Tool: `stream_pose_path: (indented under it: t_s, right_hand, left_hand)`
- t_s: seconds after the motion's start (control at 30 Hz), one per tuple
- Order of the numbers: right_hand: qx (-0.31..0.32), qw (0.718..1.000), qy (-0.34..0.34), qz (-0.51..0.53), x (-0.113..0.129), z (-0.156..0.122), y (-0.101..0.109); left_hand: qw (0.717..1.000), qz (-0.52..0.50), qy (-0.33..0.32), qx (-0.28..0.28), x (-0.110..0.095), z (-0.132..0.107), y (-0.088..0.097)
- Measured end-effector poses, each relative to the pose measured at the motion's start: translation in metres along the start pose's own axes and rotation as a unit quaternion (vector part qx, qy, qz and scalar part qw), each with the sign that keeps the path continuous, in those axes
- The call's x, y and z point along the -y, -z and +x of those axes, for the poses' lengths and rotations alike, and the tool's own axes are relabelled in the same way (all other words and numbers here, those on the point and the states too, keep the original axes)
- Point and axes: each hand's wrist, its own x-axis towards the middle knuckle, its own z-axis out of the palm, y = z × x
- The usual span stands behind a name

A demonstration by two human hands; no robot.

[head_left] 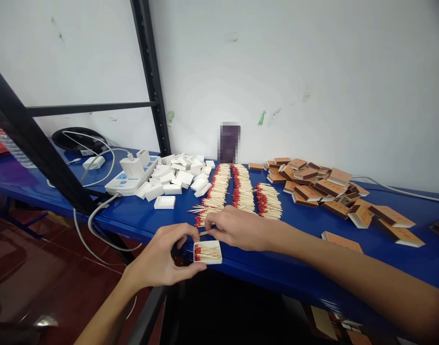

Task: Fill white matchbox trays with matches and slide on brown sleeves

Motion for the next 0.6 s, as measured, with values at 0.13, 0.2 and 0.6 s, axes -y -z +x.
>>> stream_pose_path:
  t_s: [0.13,0.2,0.6]
  right_hand:
    - [0.027,0.999,-0.017,-0.008,0.002,-0.004,0.008]
    - [0.033,0.999,-0.021,0.007,0.005,-0.006,0.015]
    - [0.001,0.997,-0.077,0.013,0.021,-0.007,0.020]
  left_hand:
    - [1.000,0.002,0.001,-0.002,-0.001,0.000,-0.001]
    - [1.000,0.000,0.007,-0.003,-0.002,0.001,-0.002]
    - [0.999,-0.022,0.033,-0.022,-0.004,0.005,-0.003]
